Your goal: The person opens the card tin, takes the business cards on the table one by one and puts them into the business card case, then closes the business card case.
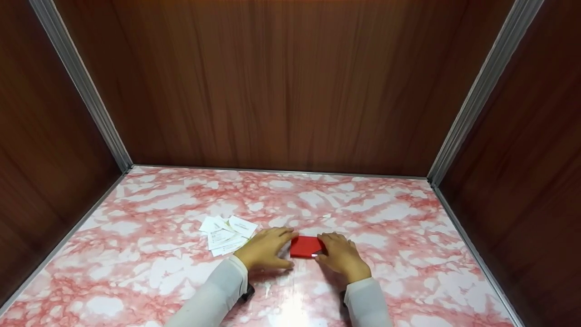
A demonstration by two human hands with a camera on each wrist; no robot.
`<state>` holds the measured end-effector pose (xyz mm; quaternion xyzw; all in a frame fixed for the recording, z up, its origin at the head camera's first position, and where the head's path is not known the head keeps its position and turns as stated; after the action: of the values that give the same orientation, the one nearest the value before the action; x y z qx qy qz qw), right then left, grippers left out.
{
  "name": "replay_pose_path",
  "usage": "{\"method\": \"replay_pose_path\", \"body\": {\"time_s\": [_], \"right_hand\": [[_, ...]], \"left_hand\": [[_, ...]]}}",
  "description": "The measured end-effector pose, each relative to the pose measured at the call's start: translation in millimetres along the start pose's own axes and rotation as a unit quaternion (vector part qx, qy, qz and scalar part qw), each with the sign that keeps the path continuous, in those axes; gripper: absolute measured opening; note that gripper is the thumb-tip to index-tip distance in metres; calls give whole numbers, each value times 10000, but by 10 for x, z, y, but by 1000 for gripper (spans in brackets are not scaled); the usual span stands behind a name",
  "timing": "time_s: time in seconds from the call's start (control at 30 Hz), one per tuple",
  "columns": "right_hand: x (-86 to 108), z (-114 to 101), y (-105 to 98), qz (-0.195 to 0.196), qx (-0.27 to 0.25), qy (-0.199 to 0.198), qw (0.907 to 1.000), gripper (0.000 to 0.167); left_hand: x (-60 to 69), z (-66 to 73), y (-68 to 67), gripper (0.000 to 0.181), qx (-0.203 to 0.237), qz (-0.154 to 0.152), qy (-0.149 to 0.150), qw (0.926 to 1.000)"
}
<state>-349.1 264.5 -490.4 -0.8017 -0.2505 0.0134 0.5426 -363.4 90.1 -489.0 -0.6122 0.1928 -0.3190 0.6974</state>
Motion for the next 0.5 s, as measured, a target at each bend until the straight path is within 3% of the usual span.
{"method": "replay_pose_path", "body": {"time_s": [0.23,0.5], "right_hand": [[-7,-10,-8,3,-47,-99,9999,62],[-16,-23,3,-48,-229,-213,9995,61]], "left_hand": [[-59,49,13,71,11,73,21,10000],[-70,103,12,56,-187,-49,59,9998]]}}
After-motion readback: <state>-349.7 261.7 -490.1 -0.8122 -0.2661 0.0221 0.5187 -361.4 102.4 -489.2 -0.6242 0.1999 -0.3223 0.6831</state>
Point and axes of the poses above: each hand's wrist, its own x-axis away from the middle knuckle, its own y-axis out of the palm, z = x × y, the point moved 7 cm from there along -x, towards the middle knuckle, and after that the axes turned 13 degrees about -z, right-handed, at the moved point
